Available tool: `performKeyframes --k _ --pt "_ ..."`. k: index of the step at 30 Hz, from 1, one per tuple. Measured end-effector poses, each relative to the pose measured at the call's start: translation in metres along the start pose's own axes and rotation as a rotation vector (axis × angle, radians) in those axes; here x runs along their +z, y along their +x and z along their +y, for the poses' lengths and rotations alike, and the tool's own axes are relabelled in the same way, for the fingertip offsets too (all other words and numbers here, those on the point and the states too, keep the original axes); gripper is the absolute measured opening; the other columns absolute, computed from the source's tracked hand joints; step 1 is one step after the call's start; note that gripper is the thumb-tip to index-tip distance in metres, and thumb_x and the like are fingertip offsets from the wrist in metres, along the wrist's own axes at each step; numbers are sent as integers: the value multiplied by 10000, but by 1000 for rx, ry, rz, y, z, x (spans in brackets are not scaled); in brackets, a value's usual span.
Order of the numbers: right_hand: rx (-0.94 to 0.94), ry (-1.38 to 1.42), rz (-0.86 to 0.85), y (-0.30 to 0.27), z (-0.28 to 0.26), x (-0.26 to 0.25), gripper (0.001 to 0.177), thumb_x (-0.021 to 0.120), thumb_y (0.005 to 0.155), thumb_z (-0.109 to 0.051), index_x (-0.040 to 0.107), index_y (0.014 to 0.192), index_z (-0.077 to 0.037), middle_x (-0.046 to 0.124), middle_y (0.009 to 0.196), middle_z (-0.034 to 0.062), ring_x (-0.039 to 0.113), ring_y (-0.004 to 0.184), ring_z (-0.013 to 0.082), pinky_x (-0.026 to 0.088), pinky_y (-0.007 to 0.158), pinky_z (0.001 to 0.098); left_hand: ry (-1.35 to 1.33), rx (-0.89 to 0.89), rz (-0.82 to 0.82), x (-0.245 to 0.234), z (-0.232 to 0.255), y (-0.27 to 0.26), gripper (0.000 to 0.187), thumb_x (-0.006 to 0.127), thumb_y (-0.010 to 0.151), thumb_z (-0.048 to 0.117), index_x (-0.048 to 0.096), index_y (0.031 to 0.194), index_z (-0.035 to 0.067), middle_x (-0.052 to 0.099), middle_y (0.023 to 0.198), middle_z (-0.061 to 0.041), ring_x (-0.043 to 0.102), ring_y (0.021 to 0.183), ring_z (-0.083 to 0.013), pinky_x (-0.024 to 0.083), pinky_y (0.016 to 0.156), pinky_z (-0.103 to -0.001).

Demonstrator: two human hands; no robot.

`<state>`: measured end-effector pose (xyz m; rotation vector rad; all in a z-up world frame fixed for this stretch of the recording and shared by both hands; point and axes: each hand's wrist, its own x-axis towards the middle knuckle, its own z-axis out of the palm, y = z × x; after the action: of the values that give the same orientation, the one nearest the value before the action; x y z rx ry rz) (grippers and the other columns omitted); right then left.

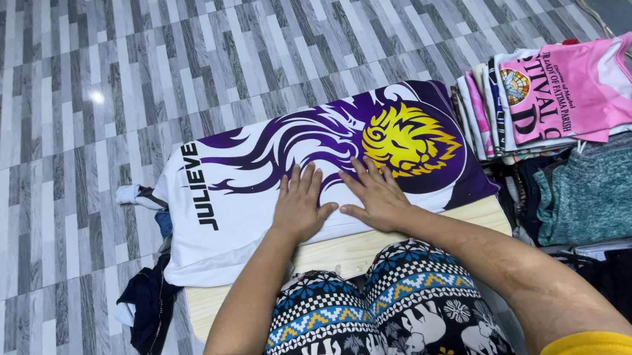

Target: The person folds a white t-shirt with a purple and yellow graphic on a low wooden folding board, then places it on a nearby stack. The person then folds a pair of dark shorts on the same board and adds them to the stack.

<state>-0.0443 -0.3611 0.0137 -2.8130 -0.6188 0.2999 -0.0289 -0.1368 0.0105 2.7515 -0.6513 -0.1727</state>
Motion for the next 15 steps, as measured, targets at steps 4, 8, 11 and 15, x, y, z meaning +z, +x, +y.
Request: performKeyframes --k 4,8,11,15 --pt "98 11 14 -9 7 -6 866 478 936 -674 283 1603 -158 158 1681 187 111 1554 398 93 1206 642 37 -82 -64 -4 -7 -6 977 466 928 711 235 1592 33 183 1682 -156 108 1562 -362 96 1239 -566" --pt "200 63 87 -7 21 -3 877 491 919 -671 276 1596 -157 153 1676 176 99 1537 399 76 1184 638 48 -190 -59 -6 -21 -5 993 429 921 739 209 1596 45 157 1685 -151 88 1561 -357 73 1239 -552" --pt "266 61 109 -14 34 0 848 470 949 -658 288 1616 -167 183 1680 182 126 1546 397 94 1201 644 26 -269 1 -6 -43 -10 992 433 916 734 212 1592 42 159 1678 -145 84 1557 -368 74 1230 -549" --pt "301 49 149 -17 46 4 844 474 952 -654 295 1602 -147 178 1685 178 115 1559 389 84 1211 620 15 -331 144 -2 -72 -25 941 469 943 682 290 1575 8 211 1683 -160 141 1553 -385 100 1237 -569"
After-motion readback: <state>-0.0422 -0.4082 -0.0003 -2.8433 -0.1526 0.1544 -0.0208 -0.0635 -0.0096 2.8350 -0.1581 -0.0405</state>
